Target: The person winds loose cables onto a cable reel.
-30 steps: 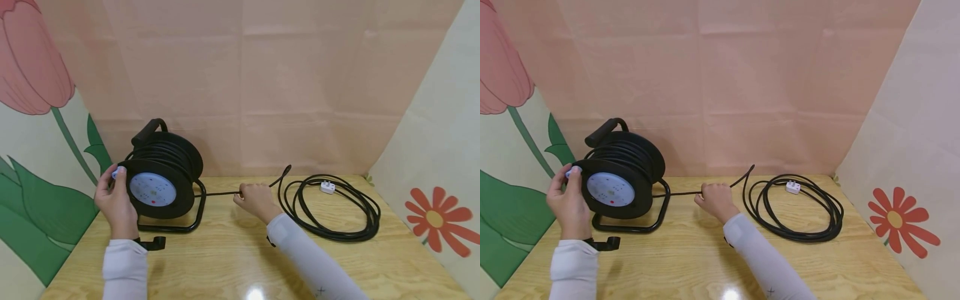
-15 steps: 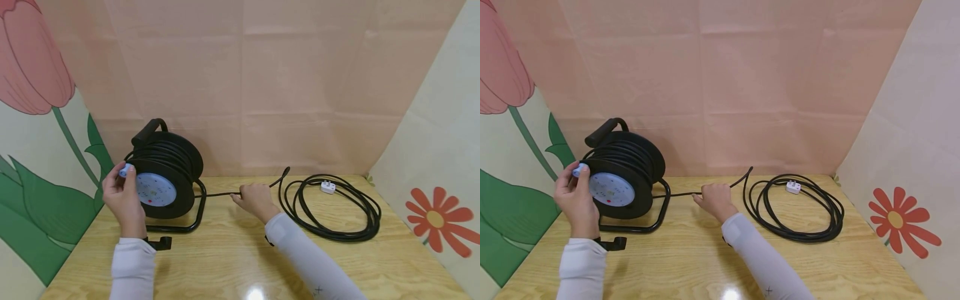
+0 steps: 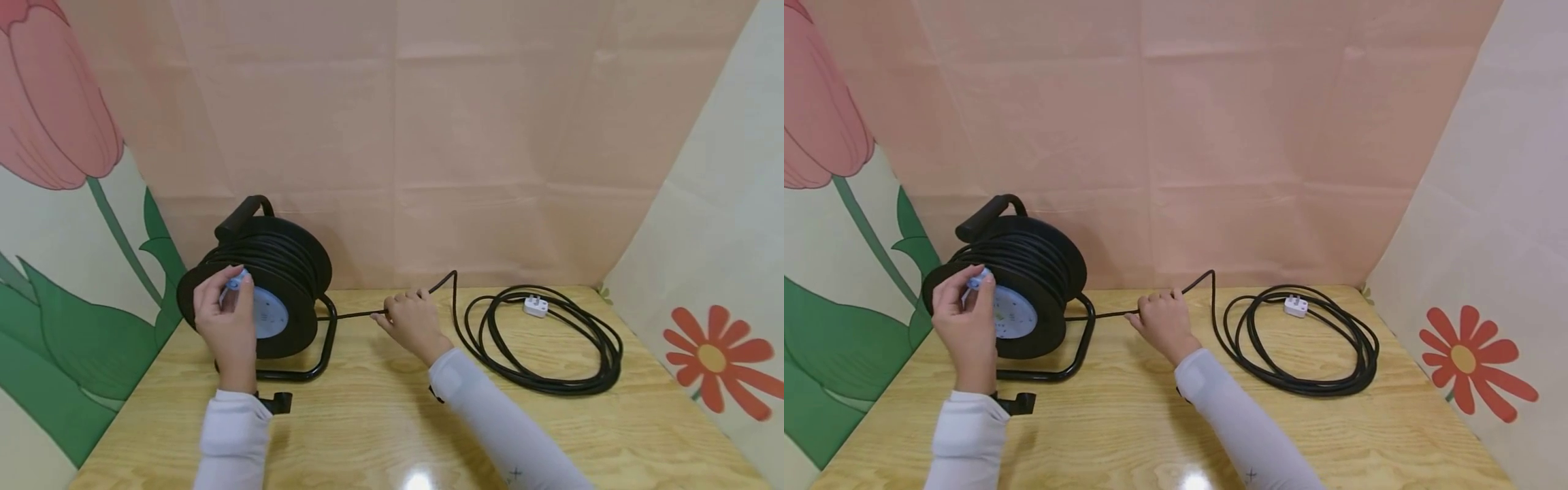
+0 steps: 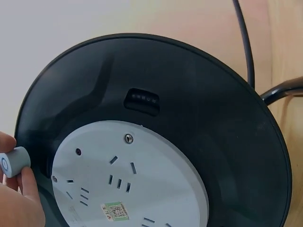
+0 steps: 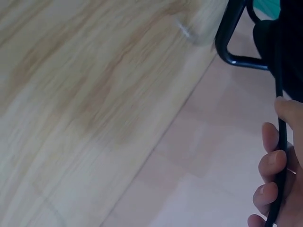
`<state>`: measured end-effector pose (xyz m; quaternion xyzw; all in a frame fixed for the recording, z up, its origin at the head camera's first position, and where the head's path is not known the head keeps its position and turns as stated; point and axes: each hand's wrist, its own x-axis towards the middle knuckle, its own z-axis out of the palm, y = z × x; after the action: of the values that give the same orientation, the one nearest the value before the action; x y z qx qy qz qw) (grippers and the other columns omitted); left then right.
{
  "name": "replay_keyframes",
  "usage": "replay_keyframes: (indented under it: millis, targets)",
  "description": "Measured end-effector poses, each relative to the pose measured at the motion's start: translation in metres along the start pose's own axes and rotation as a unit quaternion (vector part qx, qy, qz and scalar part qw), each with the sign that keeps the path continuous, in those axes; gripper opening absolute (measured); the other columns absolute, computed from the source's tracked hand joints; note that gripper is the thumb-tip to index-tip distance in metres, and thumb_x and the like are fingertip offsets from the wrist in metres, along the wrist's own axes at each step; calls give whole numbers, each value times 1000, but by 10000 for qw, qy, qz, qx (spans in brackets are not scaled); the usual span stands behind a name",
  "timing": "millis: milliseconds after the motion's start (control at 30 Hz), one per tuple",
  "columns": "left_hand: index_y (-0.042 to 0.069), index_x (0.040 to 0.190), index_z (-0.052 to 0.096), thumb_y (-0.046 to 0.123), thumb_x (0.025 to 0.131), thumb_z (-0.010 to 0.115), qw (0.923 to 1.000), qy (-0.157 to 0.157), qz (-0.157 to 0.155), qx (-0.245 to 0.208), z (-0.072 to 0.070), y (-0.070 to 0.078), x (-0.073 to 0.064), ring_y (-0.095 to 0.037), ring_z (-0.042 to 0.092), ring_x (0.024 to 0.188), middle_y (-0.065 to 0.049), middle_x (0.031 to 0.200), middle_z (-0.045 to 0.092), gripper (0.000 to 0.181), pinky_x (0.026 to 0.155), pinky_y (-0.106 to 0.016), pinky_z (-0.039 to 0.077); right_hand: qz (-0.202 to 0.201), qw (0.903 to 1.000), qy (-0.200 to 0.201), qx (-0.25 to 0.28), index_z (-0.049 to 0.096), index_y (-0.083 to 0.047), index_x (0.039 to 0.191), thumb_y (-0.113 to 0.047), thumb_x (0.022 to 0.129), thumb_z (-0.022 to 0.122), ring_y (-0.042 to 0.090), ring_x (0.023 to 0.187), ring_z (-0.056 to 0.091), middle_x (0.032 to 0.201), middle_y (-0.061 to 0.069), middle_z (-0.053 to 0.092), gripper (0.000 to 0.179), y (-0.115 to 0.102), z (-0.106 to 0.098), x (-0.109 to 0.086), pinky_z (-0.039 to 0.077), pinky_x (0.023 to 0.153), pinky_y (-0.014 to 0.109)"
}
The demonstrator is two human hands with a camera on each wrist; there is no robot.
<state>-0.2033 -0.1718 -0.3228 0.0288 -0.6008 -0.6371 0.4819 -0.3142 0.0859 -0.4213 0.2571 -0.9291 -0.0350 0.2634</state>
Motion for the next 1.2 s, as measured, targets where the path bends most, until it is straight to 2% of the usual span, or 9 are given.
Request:
replay_keyframes:
  millis: [100,200,367,500,667,767,900,1067,1200]
  targets:
    - [-4,99,67,7,84,67,9993,-66,278,253,2,7,-5,-18,51,102,0,104,52,18,86,-22,46,23,9997,-217,87,59,-22,80,-55,93,44,14,65,46,68,-10,57,38,-3,-1,0,34,68,34]
    - [-6,96,67,5,83,67,9966,-109,608,538,4,10,-9,-15,52,100,-5,103,55,16,83,-20,47,19,9992,-285,276,63,-23,87,-49,94,45,13,70,50,75,-10,61,33,-5,-1,1,34,68,33]
    - [-4,93,69,3,82,68,9920,-259,871,879,6,10,-12,-14,52,100,-13,104,56,13,82,-20,47,-39,9975,-408,574,64,-22,93,-41,94,45,12,71,51,81,-10,64,27,-10,-2,2,33,66,32]
    - [-2,91,70,2,81,68,9893,-375,1009,983,8,4,-14,-14,53,99,-13,104,57,11,83,-19,47,-138,9968,-405,680,64,-20,94,-40,95,46,11,70,52,80,-9,64,27,-15,-3,4,34,65,32]
    - [6,87,72,7,79,71,9839,-606,1243,1130,7,-19,-14,-13,54,98,-7,101,59,8,85,-16,47,-348,9962,-275,750,66,-20,92,-39,94,50,10,63,52,76,-10,65,25,-24,-2,6,35,59,31]
    - [12,86,73,13,79,72,9755,-833,1418,1458,5,-29,-15,-11,54,97,-4,100,60,7,84,-17,48,-445,9953,-311,797,66,-21,91,-40,94,50,10,60,52,74,-10,65,26,-30,-2,7,33,57,30]
    - [14,84,73,17,78,72,9601,-1212,1601,1946,4,-26,-19,-10,54,93,-3,98,61,7,79,-24,50,-522,9938,-380,906,67,-21,93,-39,94,49,10,60,52,75,-9,66,26,-38,-4,8,31,56,29]
    - [16,80,71,16,75,75,9415,-1667,1595,2455,5,-20,-22,-10,51,85,0,87,57,7,74,-33,55,-611,9923,-409,997,68,-19,95,-35,94,49,12,66,54,80,-7,68,25,-46,-6,9,36,60,30]
    - [16,77,69,15,74,75,9310,-1951,1482,2707,5,-19,-26,-11,50,79,0,81,53,7,72,-35,56,-591,9931,-419,920,68,-20,97,-43,94,50,13,68,53,81,-7,69,30,-50,-6,9,39,64,32]
